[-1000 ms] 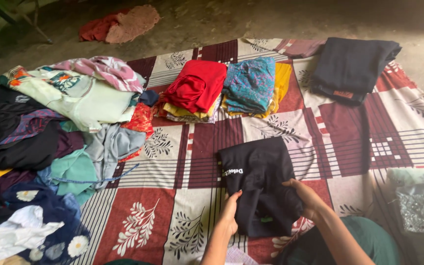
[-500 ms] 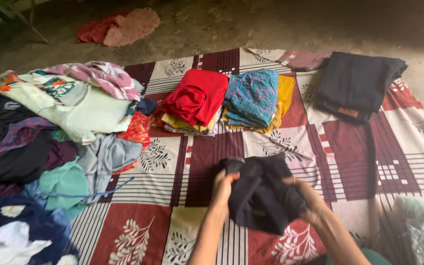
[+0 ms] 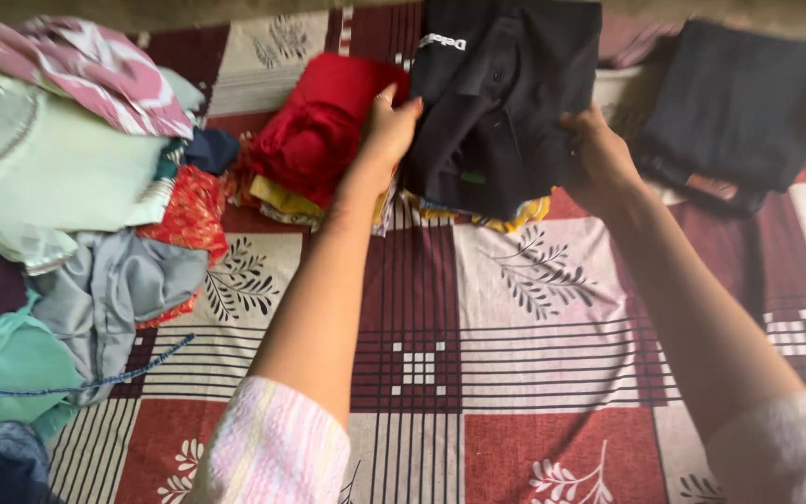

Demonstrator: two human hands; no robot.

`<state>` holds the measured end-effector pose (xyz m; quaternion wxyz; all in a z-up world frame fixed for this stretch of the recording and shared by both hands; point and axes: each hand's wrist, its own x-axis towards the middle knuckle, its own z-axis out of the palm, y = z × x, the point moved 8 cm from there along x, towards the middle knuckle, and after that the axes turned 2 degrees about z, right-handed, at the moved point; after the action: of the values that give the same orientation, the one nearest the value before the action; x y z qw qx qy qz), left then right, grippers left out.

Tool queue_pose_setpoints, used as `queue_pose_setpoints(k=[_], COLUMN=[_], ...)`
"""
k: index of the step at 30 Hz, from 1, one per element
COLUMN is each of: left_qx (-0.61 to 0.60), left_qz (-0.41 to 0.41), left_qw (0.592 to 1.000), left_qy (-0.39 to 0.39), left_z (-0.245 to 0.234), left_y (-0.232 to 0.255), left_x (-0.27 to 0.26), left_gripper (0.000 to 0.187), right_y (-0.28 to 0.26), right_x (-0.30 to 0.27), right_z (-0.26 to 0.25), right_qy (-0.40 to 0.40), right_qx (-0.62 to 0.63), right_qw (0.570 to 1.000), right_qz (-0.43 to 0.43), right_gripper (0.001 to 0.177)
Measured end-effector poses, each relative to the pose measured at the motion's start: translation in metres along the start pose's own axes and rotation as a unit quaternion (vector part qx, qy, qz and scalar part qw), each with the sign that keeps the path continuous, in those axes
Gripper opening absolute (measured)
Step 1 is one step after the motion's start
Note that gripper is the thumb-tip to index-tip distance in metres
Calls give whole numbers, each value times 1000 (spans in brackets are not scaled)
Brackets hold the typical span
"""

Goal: The person sits on a patterned mat and folds several garments one by one, including a red skirt, a yellow top, a blue patterned skirt, and a black t-shirt. Each item is smoothed, folded into a compact rectangle, and placed in a growing stack.

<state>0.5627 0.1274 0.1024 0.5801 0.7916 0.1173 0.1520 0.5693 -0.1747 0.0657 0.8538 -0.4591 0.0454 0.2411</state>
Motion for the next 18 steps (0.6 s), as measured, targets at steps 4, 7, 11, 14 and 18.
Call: queue_pose_setpoints(k=[4,7,11,14,18], left_qx=[267,312,318,323,369], left_qz=[26,160,241,260,274], left_qw=[961,934,914,907,888], left_qy=[-63,-71,-75,-71,-23], left_z=[34,55,66,61,28], left_y=[-69,-77,-57,-33,5], left_x=[-42,-100,-161,-191,-224], left_gripper=[67,71,77,83,84], right_y=[60,91,86,97,104], right_x=[28,17,-21,-35,-80], right_z=[-77,-114,-75,-39,8], right_qy=[176,210,174,145,159], right_qx=[-190,-283,-605,-686,-764], right_qw=[965,935,709,653,586], right_qz=[29,-45,-317,-287,-218], right_gripper=[79,74,68,68,80])
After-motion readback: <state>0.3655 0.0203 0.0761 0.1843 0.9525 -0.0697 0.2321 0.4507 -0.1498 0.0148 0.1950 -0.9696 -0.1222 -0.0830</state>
